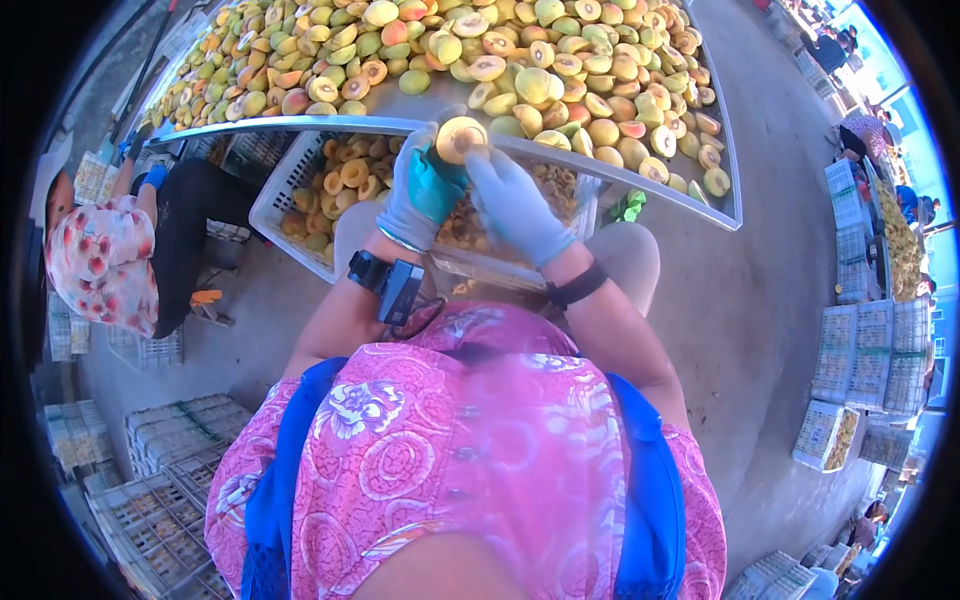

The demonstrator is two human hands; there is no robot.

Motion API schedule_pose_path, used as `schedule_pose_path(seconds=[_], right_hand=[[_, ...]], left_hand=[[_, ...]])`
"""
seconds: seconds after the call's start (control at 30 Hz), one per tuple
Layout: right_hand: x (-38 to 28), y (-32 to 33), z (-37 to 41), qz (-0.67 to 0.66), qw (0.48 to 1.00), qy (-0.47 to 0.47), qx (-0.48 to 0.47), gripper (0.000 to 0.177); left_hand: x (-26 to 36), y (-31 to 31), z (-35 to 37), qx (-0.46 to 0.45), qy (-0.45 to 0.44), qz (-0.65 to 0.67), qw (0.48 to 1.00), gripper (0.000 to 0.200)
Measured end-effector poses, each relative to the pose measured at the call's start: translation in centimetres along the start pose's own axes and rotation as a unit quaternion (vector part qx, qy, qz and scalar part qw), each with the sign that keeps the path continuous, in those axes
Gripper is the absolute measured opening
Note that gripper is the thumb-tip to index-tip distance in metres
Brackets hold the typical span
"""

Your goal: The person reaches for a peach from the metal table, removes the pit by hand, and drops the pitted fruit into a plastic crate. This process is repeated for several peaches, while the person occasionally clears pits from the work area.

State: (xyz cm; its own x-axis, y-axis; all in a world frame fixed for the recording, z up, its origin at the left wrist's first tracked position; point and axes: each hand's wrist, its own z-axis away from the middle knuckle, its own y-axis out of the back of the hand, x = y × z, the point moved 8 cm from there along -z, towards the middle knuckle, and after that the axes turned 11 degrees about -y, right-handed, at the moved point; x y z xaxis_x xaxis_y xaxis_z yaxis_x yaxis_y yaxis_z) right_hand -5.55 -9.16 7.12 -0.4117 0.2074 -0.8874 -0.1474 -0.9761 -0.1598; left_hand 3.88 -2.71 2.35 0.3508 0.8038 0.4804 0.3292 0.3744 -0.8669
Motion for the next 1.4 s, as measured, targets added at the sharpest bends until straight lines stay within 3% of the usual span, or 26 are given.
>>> schedule_pose_path(seconds=[0.23,0.3,0.33,0.4,0.53,0.6,0.7,0.83,0.9,1.13,1.2,1.33,1.4], right_hand=[[2.2,-0.1,-1.1,0.002,1.0,-0.009,-0.013,0.034],[1.1,-0.2,-1.5,0.055,0.985,0.157,0.037,0.034],[1.2,-0.2,-1.1,0.054,0.986,0.156,0.037,0.034],[2.6,-0.5,-0.6,0.032,0.998,0.05,-0.002,0.034],[3.1,-0.8,-0.5,0.028,0.998,0.059,-0.023,0.035],[4.0,-1.2,-0.5,0.003,0.997,0.005,-0.076,0.035],[4.3,-1.8,-0.4,-0.022,0.998,0.008,-0.066,0.036],[4.4,-1.9,0.0,-0.051,0.995,-0.038,-0.081,0.036],[4.4,-1.9,-0.2,-0.085,0.99,-0.019,-0.108,0.037],[4.6,-2.2,0.2,-0.048,0.993,-0.05,-0.094,0.039],[4.5,-2.1,0.2,-0.053,0.994,-0.059,-0.081,0.037],[5.1,-2.4,-0.1,-0.113,0.982,-0.074,-0.131,0.037],[5.4,-2.4,-0.2,-0.118,0.982,-0.084,-0.118,0.037]], left_hand=[[-0.1,-1.6,1.2,-0.007,-0.003,0.002,1.0,0.044],[0.3,-1.8,1.7,0.029,-0.034,-0.051,0.998,0.041],[0.4,-2.2,2.2,0.029,-0.033,-0.052,0.998,0.041],[1.7,-3.8,2.9,-0.042,-0.114,-0.204,0.971,0.03],[1.7,-3.5,3.0,-0.02,-0.104,-0.176,0.979,0.03],[1.1,-2.5,3.0,0.059,-0.052,-0.156,0.985,0.035],[0.7,-1.9,2.4,0.055,0.01,-0.143,0.988,0.042],[0.4,-1.3,2.1,0.063,0.02,-0.13,0.989,0.049],[1.5,-2.7,2.6,0.017,-0.055,-0.259,0.964,0.045],[0.6,-1.9,2.8,0.09,0.032,-0.124,0.988,0.049],[1.6,-2.5,2.5,0.014,-0.071,-0.197,0.978,0.049],[2.3,-2.0,2.2,0.02,-0.122,-0.29,0.949,0.051],[1.0,-1.6,2.2,0.031,0.019,-0.189,0.981,0.053]])
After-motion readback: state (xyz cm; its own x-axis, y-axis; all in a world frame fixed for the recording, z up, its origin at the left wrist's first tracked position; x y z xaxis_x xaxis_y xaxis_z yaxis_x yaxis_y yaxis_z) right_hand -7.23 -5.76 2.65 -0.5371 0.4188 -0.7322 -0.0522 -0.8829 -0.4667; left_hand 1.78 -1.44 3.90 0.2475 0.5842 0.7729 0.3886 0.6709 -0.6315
